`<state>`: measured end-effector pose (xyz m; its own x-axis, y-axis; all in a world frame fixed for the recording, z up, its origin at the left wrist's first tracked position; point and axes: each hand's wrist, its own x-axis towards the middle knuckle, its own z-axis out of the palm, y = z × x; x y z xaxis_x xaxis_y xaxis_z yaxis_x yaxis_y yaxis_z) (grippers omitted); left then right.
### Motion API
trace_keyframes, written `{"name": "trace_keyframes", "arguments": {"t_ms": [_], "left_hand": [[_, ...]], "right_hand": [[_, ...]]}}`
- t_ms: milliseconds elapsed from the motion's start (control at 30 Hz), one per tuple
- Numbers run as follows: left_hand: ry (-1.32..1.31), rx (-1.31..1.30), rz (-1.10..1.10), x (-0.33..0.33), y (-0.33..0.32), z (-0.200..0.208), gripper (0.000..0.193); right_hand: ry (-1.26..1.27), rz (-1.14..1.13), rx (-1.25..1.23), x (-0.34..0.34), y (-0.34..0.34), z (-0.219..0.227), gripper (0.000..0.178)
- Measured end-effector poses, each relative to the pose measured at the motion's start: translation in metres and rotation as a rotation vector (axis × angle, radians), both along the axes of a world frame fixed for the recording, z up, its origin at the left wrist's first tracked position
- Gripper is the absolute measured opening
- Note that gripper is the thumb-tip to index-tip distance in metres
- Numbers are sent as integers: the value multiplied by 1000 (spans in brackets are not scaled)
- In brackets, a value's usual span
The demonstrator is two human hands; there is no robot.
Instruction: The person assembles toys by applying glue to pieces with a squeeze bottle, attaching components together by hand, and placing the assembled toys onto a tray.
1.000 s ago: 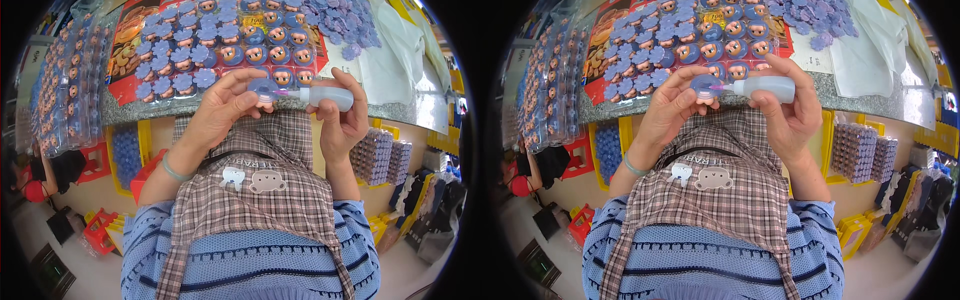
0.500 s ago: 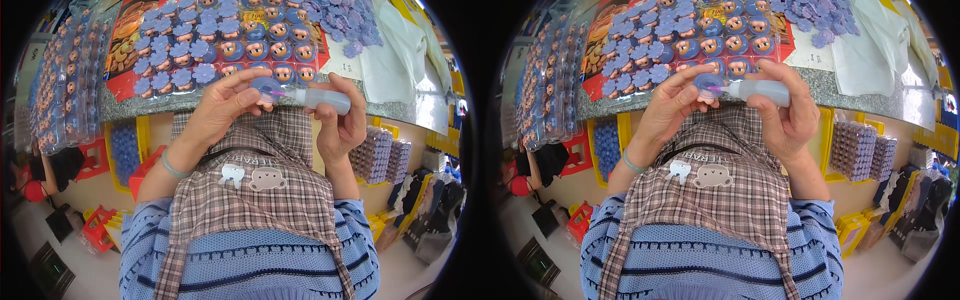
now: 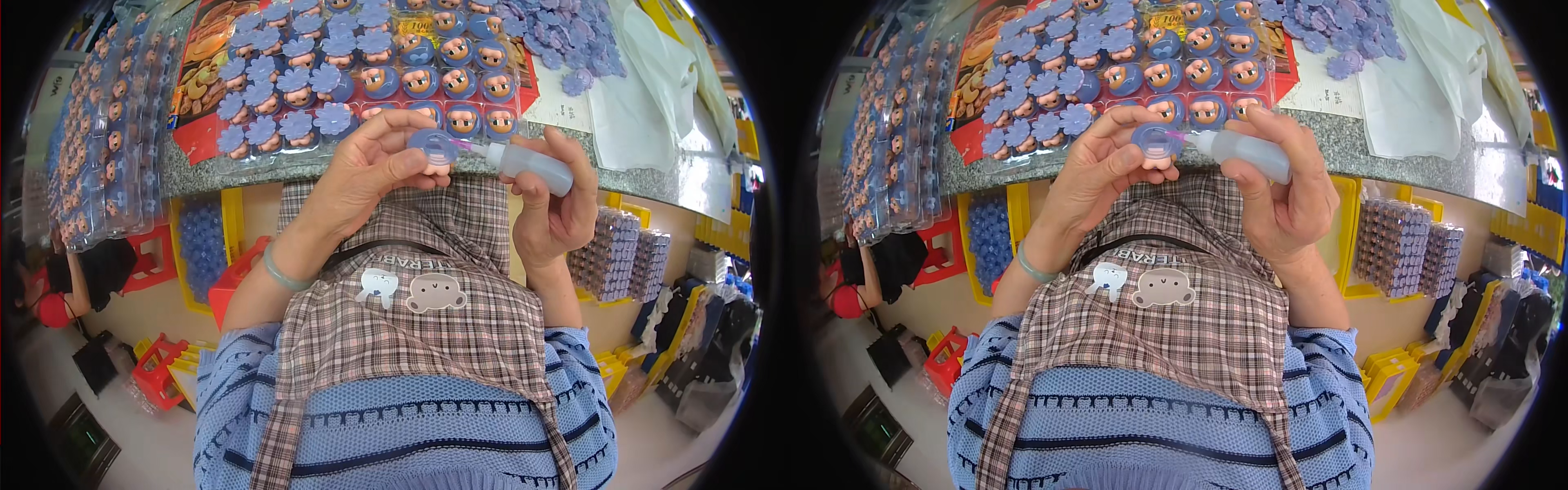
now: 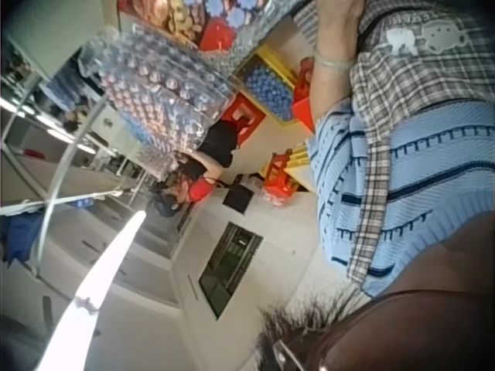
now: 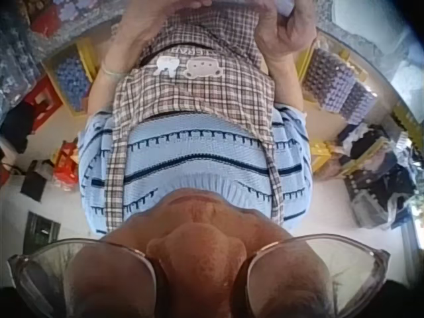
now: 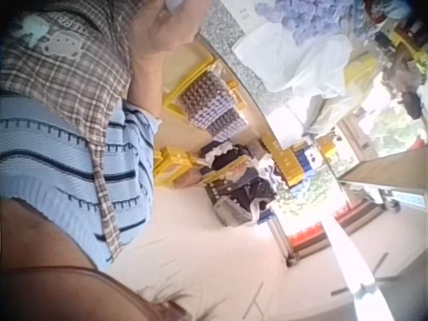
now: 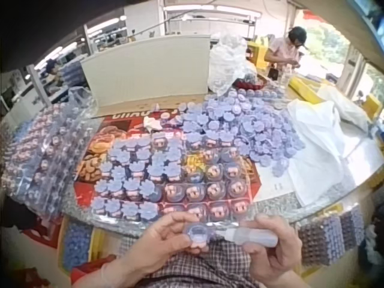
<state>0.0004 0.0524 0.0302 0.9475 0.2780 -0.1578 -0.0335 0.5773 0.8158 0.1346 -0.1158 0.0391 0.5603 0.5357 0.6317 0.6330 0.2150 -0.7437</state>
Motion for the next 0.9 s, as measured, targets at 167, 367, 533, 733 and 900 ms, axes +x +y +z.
{"name": "trace_keyframes", "arguments": {"t_ms": [167, 367, 533, 733, 900], "left_hand": [[-11, 26, 51, 1, -2, -1, 39], [-57, 127, 184, 2, -5, 0, 39], [-93, 204, 262, 4, -7, -2, 39], [-103, 253, 312, 5, -6, -5, 38], [-111, 260, 312, 6, -6, -6, 38]], "right_hand": [[-125, -35, -6, 0, -1, -1, 45], [-307, -69, -28, 1, 2, 6, 48], [-406, -95, -22, 3, 5, 6, 49], [-409, -89, -27, 2, 5, 5, 49], [-413, -87, -48, 2, 6, 7, 49]]}}
